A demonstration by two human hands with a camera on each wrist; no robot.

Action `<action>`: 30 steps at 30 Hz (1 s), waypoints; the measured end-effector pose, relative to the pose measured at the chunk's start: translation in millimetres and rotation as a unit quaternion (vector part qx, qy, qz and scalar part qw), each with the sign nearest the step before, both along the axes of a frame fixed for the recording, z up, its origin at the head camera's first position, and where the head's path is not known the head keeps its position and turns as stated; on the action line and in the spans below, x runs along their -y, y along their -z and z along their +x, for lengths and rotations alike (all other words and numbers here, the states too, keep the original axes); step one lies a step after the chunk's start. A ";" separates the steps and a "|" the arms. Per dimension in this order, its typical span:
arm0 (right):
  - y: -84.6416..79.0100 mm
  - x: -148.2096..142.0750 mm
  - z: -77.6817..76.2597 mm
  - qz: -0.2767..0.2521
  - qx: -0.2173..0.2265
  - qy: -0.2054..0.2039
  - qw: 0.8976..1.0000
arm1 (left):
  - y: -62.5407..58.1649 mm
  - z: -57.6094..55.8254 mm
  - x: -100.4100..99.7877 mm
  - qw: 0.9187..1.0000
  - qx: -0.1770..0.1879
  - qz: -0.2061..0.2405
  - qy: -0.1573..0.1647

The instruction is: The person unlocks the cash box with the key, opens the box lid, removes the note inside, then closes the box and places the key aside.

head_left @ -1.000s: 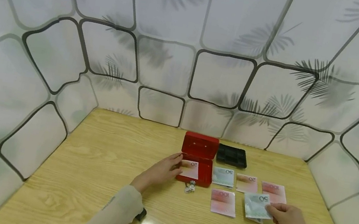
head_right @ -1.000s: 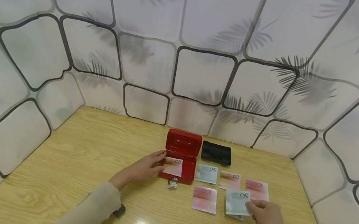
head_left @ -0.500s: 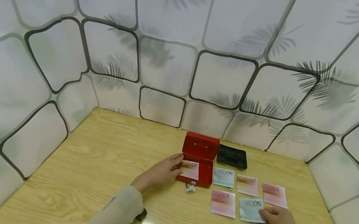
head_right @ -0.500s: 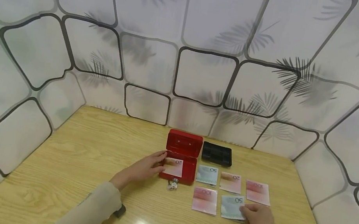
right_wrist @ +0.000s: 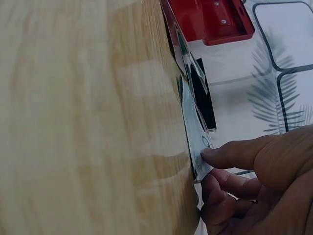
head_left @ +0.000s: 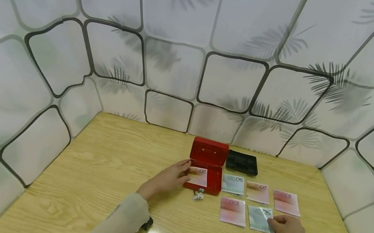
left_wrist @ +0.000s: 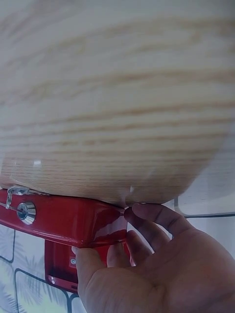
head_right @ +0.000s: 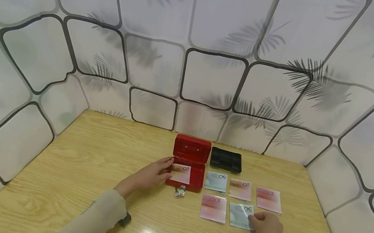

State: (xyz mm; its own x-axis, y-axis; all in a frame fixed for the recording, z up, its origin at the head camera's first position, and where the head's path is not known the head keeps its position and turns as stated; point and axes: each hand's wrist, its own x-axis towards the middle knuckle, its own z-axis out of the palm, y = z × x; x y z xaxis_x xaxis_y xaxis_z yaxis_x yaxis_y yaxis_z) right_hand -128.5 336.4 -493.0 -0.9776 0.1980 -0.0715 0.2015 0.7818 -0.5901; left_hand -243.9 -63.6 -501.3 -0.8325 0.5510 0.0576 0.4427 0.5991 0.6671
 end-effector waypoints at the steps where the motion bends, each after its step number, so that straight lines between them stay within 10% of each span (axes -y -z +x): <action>1: 0.4 0.3 0.3 0.001 0.001 0.000 1.000 | 0.3 0.0 0.1 1.000 0.001 -0.001 0.000; 30: -21.0 17.1 -0.9 0.003 -0.063 0.038 0.997 | -0.9 -0.1 0.4 1.000 0.012 -0.010 -0.009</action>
State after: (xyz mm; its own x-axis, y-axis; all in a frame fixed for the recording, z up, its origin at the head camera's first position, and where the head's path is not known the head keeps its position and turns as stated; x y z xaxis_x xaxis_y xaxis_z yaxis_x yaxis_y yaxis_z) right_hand -129.4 319.2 -472.1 -0.9609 0.2721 0.0524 0.1850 0.7709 -0.6095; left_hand -244.0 -64.0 -500.5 -0.8435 0.5365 0.0257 0.4150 0.6205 0.6654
